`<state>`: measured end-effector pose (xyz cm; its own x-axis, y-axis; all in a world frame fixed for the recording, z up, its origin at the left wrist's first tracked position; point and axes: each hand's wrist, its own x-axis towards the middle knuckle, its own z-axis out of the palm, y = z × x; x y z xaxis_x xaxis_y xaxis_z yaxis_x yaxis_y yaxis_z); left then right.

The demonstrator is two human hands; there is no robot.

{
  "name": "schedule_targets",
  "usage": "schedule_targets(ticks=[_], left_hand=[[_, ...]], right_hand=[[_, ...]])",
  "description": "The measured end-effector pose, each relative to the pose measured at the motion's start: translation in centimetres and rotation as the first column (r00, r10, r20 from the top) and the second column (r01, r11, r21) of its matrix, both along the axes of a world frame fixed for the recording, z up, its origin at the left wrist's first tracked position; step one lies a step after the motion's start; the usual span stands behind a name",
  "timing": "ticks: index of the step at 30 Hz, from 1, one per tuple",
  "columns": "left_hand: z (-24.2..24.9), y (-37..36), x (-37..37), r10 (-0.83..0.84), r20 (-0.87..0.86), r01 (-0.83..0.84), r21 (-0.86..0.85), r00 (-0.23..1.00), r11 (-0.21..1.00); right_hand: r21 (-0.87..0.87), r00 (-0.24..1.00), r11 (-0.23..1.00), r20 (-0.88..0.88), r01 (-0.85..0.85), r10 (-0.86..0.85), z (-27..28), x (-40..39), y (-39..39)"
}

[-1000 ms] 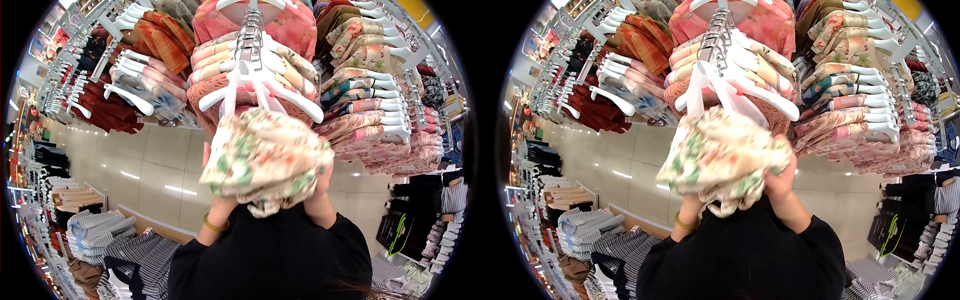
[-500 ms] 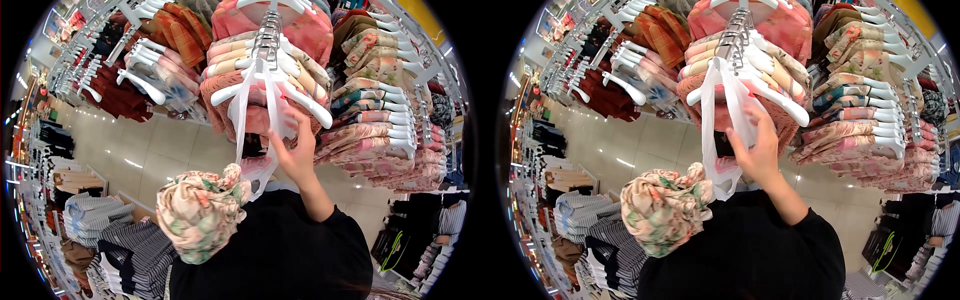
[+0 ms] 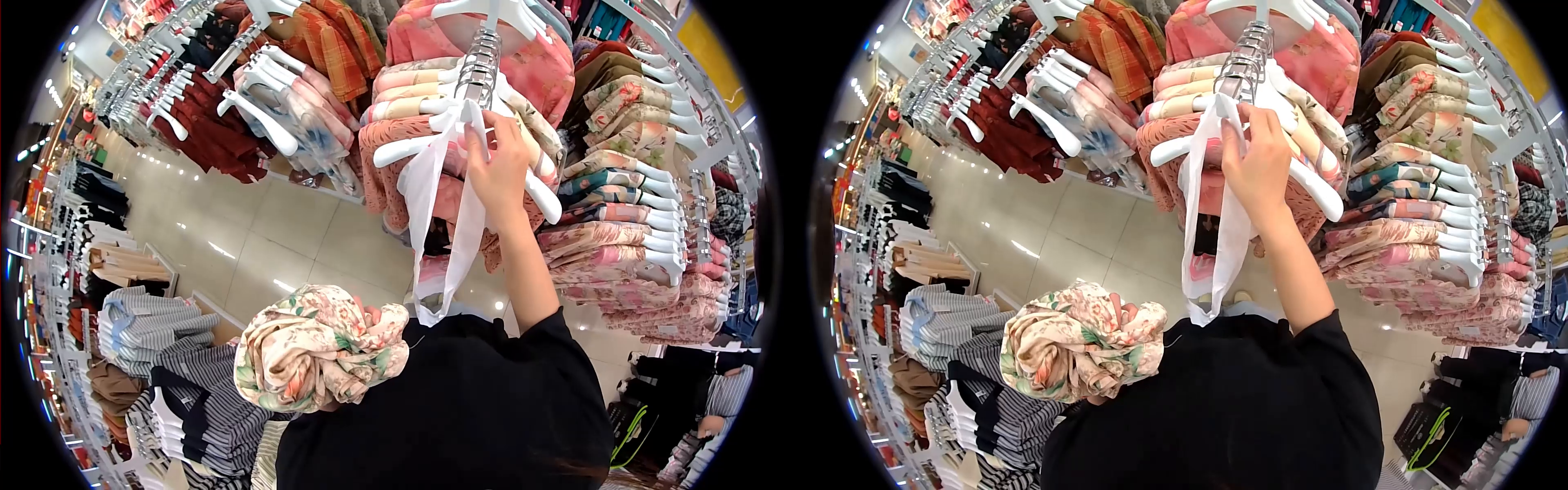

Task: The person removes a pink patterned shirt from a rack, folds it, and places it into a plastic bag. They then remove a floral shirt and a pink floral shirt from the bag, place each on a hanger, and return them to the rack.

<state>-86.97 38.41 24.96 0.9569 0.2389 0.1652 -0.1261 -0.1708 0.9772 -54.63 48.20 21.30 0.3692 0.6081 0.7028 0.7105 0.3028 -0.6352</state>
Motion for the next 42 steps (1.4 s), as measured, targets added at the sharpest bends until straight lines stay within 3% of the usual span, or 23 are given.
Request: schedule_targets(ticks=[3,6,8,10,11,12,14,15,16,18,20,21,22,23,30,32,33,34,36,37,38,40,42], left_hand=[[-0.6,-0.1,0.4,0.02,0.032,-0.018,-0.053,0.999,0.998],[-2.1,-1.0,1.3,0.165,0.139,-0.126,-0.254,0.976,0.959],[-3.6,-2.4,2.4,0.379,0.238,-0.22,-0.502,0.895,0.836],[-5.1,-3.9,4.8,0.624,0.267,-0.259,-0.74,0.734,0.621],[-5.7,-4.2,6.0,0.731,0.251,-0.249,-0.829,0.635,0.501],[-6.2,-3.9,7.2,0.801,0.179,-0.244,-0.895,0.571,0.374],[-7.2,-2.3,8.1,0.769,-0.137,-0.324,-0.941,0.624,0.095],[-9.0,-2.7,6.2,0.711,0.122,-0.034,-0.979,0.693,0.202],[-10.7,-2.8,5.8,0.719,0.118,-0.038,-0.98,0.684,0.197],[-11.2,-2.0,5.8,0.679,-0.034,-0.455,-0.767,0.734,0.453],[-12.0,-2.3,5.3,0.766,-0.166,-0.77,-0.314,0.621,0.556],[-12.9,-2.4,4.8,0.747,0.01,-0.463,-0.779,0.664,0.423],[-13.6,-2.5,4.1,0.775,0.193,0.03,-0.975,0.602,0.22],[-13.3,-2.9,3.8,0.821,0.208,0.074,-0.977,0.531,0.2],[-11.0,-7.4,0.1,0.947,0.153,-0.275,-0.933,0.283,0.233],[-10.4,-9.1,-0.6,0.939,0.147,-0.364,-0.894,0.31,0.26],[-10.0,-9.9,-0.8,0.93,0.146,-0.406,-0.868,0.339,0.285],[-9.5,-10.8,-1.1,0.911,0.14,-0.447,-0.836,0.387,0.319],[-8.5,-11.8,-1.3,0.848,0.104,-0.542,-0.728,0.519,0.421],[-7.8,-12.0,-1.3,0.791,0.07,-0.591,-0.626,0.608,0.509],[-7.1,-11.8,-1.3,0.726,0.025,-0.634,-0.466,0.688,0.617],[-6.4,-10.3,-0.8,0.606,-0.105,-0.587,0.164,0.789,0.793],[-7.9,-11.4,-1.3,0.666,-0.112,-0.652,0.144,0.737,0.745]], right_hand=[[-0.033,0.997,0.999,-0.067,-0.043,0.041,0.3,0.5,0.1],[-0.025,0.995,0.998,-0.077,-0.064,0.062,0.9,0.3,-0.5],[0.239,0.997,0.971,0.07,-0.002,-0.016,1.5,-0.9,-1.8],[0.051,0.958,0.962,-0.1,-0.267,0.271,1.6,-2.5,-4.6],[-0.084,0.883,0.891,-0.203,-0.447,0.423,2.1,-3.3,-6.2],[-0.183,0.724,0.702,-0.242,-0.688,0.646,2.2,-3.4,-6.9],[-0.181,0.433,0.394,-0.318,-0.901,0.844,0.4,-4.8,-7.5],[-0.203,0.424,0.373,-0.365,-0.905,0.829,0.1,-5.6,-8.0],[-0.223,0.413,0.35,-0.411,-0.91,0.812,-0.2,-6.2,-8.2],[-0.226,0.397,0.328,-0.456,-0.917,0.797,-2.2,-6.4,-7.8],[-0.222,0.384,0.313,-0.539,-0.923,0.749,-3.2,-7.1,-7.6],[-0.227,0.386,0.311,-0.553,-0.923,0.739,-3.9,-7.4,-7.5],[-0.232,0.386,0.308,-0.566,-0.923,0.729,-4.5,-7.7,-7.5],[-0.178,0.37,0.333,-0.605,-0.926,0.705,-4.7,-8.5,-7.5],[0.218,-0.057,0.363,-0.912,-0.906,0.407,-9.0,-14.4,-7.7],[0.296,-0.229,0.435,-0.952,-0.85,0.202,-8.2,-16.0,-7.6],[0.283,-0.325,0.492,-0.946,-0.823,0.002,-7.5,-17.0,-7.6],[0.47,-0.51,0.324,-0.859,-0.821,-0.046,-9.4,-17.7,-6.7],[0.9,-0.89,0.037,-0.423,-0.435,-0.17,-12.7,-19.7,-6.3],[0.83,-0.792,0.09,-0.485,-0.55,-0.371,-12.2,-20.3,-6.8],[0.56,-0.579,-0.148,-0.796,-0.815,0.178,-12.0,-20.0,-6.8],[0.63,-0.642,-0.13,-0.76,-0.766,0.1,-11.1,-21.3,-7.4],[0.77,-0.761,-0.095,-0.638,-0.631,-0.116,-10.6,-22.9,-7.2]])
